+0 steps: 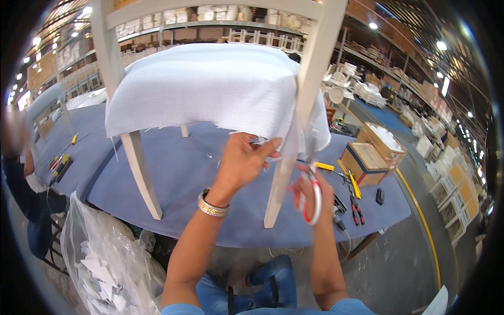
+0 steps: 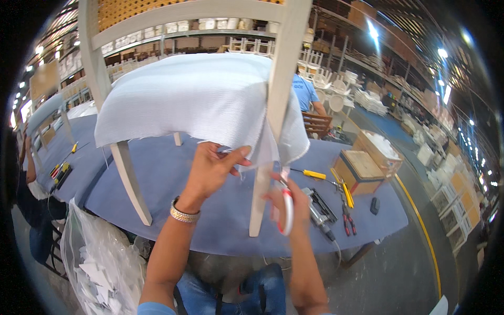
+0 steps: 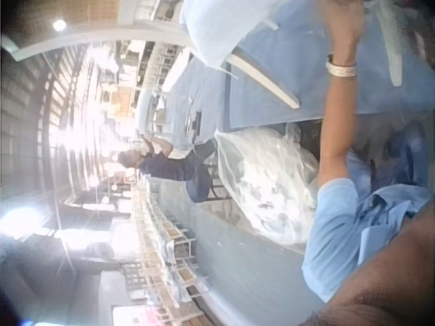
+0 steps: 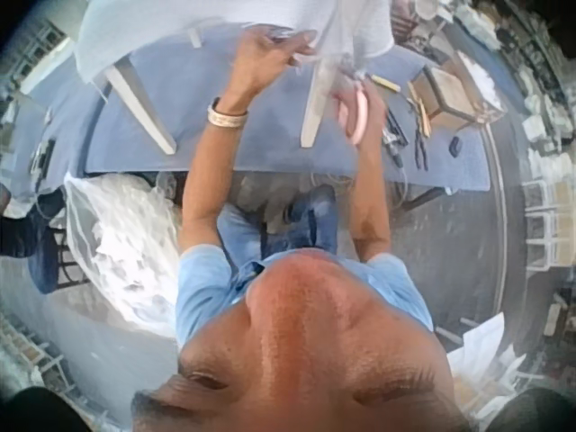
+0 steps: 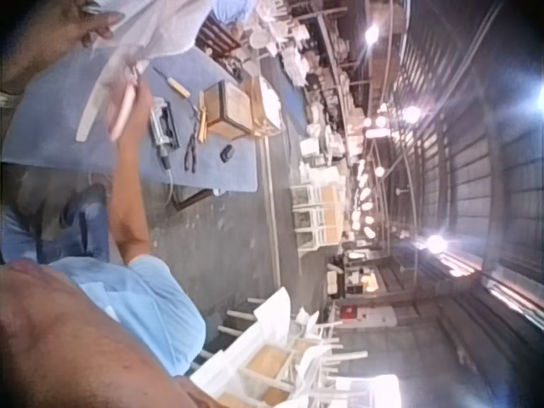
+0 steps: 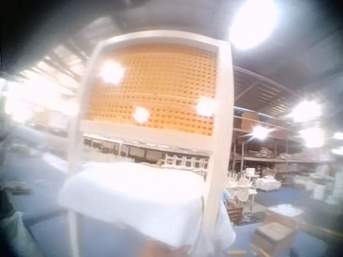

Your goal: The person covers a wooden chair with white fabric, trims excess material with a utility knife and scissors, and secures the fabric using a staple gun. The person repeatedly adjusts and smooths the fabric around the chair legs and seat.

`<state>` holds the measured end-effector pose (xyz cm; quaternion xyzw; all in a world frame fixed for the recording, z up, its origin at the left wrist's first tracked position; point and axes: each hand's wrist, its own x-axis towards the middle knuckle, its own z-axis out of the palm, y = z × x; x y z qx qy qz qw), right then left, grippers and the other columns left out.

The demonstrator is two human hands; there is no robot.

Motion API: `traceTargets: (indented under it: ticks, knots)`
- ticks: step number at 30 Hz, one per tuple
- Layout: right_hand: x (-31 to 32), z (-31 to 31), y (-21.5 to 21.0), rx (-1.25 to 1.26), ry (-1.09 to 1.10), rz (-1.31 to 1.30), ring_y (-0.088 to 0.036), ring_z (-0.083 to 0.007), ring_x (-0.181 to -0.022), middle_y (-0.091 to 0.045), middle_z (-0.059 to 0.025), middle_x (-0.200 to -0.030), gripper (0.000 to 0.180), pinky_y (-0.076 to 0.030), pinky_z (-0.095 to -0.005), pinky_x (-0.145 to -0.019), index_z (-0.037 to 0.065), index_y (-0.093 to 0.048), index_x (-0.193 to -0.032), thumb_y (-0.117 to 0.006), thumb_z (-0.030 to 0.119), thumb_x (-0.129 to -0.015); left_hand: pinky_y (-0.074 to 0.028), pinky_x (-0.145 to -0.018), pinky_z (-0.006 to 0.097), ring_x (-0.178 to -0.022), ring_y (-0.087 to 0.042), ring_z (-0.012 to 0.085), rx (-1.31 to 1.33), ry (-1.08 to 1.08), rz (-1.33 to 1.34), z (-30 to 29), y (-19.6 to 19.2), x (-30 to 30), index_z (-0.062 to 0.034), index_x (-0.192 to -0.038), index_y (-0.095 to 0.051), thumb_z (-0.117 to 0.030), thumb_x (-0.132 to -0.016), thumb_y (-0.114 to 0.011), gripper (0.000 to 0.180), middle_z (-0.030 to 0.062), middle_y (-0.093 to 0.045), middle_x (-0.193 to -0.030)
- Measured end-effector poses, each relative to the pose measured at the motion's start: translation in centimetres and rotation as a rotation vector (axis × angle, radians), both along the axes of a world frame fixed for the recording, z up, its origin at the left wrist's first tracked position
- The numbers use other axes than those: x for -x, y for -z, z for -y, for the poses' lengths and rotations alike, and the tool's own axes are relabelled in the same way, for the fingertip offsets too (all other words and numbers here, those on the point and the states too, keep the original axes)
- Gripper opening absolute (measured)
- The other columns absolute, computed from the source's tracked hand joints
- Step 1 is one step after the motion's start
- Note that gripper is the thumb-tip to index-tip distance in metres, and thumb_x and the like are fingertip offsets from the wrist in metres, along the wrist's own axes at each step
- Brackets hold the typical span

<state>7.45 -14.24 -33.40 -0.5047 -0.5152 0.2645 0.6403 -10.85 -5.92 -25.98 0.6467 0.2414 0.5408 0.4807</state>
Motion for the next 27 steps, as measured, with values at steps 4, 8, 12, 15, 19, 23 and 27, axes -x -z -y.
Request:
traceTargets:
  ticks: [4, 8, 12, 15, 19, 23, 27]
  knots:
    - [-9.5, 1.6, 7.9, 0.052, 0.346, -0.013, -0.06, -0.0072, -0.066, -0.069, -0.0056, -0.086, 0.037, -0.044, -0.0229, -0.054, 0.001, -0.063, -0.125, -0.07, 0.012, -0.091, -0.057, -0.062, 0.026, -0.077, -0.072, 0.0161, 0.074, 0.097, 0.134, -0.7, 1.1, -2.0, 0.0064, -0.102, -0.068, -0.015, -0.091, -0.072, 0.024, 0.0107, -0.072, -0.089]
    - [-21.1, -0.2, 13.0, 0.089, 0.535, 0.517, -0.066, -0.0244, -0.102, -0.069, -0.0181, -0.113, 0.05, -0.05, -0.0357, -0.089, -0.002, -0.06, -0.128, -0.076, 0.011, -0.083, -0.057, -0.066, 0.029, -0.081, -0.072, 0.0147, -0.1, -0.063, 0.375, -1.9, 3.3, -5.1, 0.0057, -0.102, -0.069, -0.016, -0.093, -0.07, 0.024, 0.0113, -0.074, -0.093]
    - [-26.2, -1.6, 12.7, 0.429, 0.537, 0.814, -0.063, -0.026, -0.112, -0.065, -0.018, -0.125, 0.055, -0.048, -0.0368, -0.097, 0.0, -0.057, -0.133, -0.076, 0.015, -0.083, -0.054, -0.066, 0.035, -0.075, -0.07, 0.0241, -0.274, -0.351, -0.043, -0.8, 4.5, -5.1, 0.001, -0.098, -0.071, -0.016, -0.093, -0.066, 0.019, 0.0145, -0.072, -0.09]
    - [-24.3, -1.7, 7.2, 0.488, 0.457, 0.896, -0.061, -0.0259, -0.116, -0.064, -0.0177, -0.127, 0.05, -0.047, -0.0371, -0.098, 0.0, -0.054, -0.135, -0.069, 0.017, -0.09, -0.051, -0.065, 0.041, -0.071, -0.065, 0.0347, -0.41, -0.295, -0.317, -0.9, 10.3, -4.6, -0.0035, -0.096, -0.072, -0.018, -0.092, -0.063, 0.017, 0.0159, -0.069, -0.083]
    - [-15.8, -2.8, 6.8, 0.095, 0.093, 0.389, -0.058, -0.0251, -0.12, -0.062, -0.0162, -0.13, 0.043, -0.046, -0.0368, -0.1, -0.001, -0.051, -0.138, -0.057, 0.02, -0.101, -0.052, -0.068, 0.042, -0.074, -0.068, 0.0312, 0.032, -0.335, -0.39, 4.9, 26.5, 1.2, -0.0055, -0.095, -0.073, -0.022, -0.092, -0.063, 0.02, 0.0143, -0.071, -0.083]
    - [-8.5, -4.9, 7.5, 0.07, -0.051, 0.438, -0.05, -0.0246, -0.13, -0.049, -0.0151, -0.145, 0.052, -0.038, -0.0364, -0.109, 0.001, -0.04, -0.147, -0.05, 0.031, -0.105, -0.055, -0.069, 0.037, -0.074, -0.072, 0.027, 0.435, -0.524, -0.372, 14.9, 33.4, 10.8, -0.0039, -0.094, -0.074, -0.02, -0.089, -0.067, 0.019, 0.0143, -0.073, -0.081]
    - [-1.3, -7.9, 7.9, -0.011, 0.09, 0.251, -0.055, -0.0271, -0.123, -0.054, -0.0169, -0.138, 0.057, -0.042, -0.0384, -0.108, -0.007, -0.041, -0.14, -0.047, 0.037, -0.105, -0.054, -0.066, 0.036, -0.071, -0.071, 0.0256, 0.471, -0.96, -0.413, 20.6, 30.4, 23.4, -0.0022, -0.094, -0.073, -0.019, -0.088, -0.069, 0.018, 0.015, -0.072, -0.081]
